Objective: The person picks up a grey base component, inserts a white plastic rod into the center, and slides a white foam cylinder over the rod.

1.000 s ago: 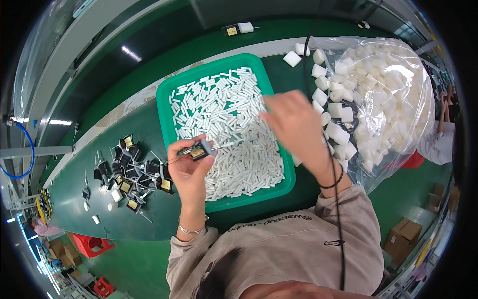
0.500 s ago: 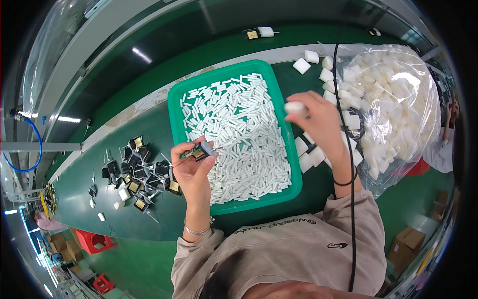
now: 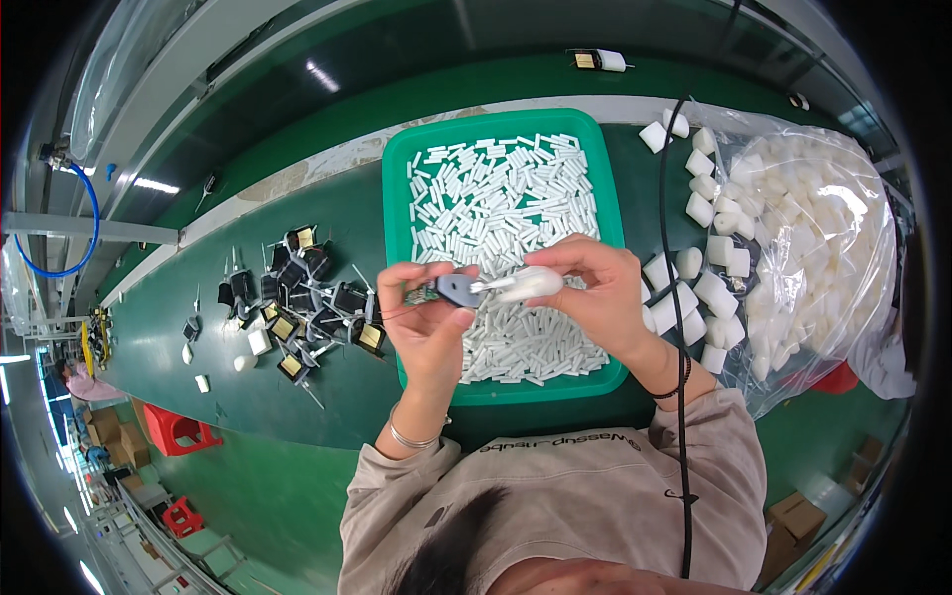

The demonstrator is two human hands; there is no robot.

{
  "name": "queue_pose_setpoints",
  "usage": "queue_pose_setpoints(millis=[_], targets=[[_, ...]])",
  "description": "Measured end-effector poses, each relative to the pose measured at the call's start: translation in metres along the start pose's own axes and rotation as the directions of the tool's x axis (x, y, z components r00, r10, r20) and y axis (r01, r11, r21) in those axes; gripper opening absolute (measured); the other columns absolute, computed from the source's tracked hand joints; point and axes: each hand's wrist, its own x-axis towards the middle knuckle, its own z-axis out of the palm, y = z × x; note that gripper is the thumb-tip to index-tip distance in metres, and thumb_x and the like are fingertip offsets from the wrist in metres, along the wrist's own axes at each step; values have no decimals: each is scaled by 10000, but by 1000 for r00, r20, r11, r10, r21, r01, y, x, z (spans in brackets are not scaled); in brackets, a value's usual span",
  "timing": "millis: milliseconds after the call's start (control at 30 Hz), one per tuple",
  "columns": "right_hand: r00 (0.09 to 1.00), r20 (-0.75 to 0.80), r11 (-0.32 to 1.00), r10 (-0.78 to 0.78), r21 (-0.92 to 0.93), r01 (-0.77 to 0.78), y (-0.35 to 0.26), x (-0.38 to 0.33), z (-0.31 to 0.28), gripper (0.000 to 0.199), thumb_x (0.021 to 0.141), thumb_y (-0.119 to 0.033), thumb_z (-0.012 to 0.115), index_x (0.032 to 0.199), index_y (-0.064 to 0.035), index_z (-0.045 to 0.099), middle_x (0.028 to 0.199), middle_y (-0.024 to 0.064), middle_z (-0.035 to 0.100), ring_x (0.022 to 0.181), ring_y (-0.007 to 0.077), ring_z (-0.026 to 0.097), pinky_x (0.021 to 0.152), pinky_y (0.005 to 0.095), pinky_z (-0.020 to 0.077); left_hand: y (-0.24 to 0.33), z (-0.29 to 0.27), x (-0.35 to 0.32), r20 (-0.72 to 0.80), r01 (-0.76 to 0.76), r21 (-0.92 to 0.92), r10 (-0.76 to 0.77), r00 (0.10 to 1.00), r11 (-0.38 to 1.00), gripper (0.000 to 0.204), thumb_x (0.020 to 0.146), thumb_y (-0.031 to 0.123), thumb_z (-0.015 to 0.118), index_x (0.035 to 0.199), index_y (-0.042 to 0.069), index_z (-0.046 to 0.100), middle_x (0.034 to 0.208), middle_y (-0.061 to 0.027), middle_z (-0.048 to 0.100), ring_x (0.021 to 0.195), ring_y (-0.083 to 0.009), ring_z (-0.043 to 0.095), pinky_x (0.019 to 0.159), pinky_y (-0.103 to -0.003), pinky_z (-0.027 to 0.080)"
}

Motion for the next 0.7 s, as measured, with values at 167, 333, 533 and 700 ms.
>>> queue_pose_setpoints(millis=[167,333,533,700], targets=[[986,7,958,168,234,-165,-4,-3,8,357,620,40,717,961,24,614,918,97,627,799,146,614,698,237,509,-1,6,-5,75,78,145,-89,993,986,441,634,-119,659,986,16,430,1011,-141,531,975,-233,544,849,-351,473],[987,20,919,160,363,-156,-4,-4,10,406,651,47,697,1036,29,569,997,122,601,879,162,598,710,251,515,-3,10,-6,106,118,211,-143,984,970,408,662,-124,641,983,24,437,1002,-126,518,979,-188,528,832,-311,479],[988,-51,906,143,408,-110,1,-6,13,330,672,17,697,976,23,567,932,82,599,840,157,600,699,247,505,3,17,-6,93,159,341,-201,975,927,427,674,-99,648,1020,30,432,1033,-86,479,921,-148,527,812,-285,483],[990,-98,958,104,276,-74,2,1,3,459,652,-8,710,1067,-24,514,1019,60,557,903,149,545,724,255,484,6,31,24,75,294,386,-347,935,874,315,704,-12,663,983,5,518,956,-76,514,839,-134,549,679,-250,512]])
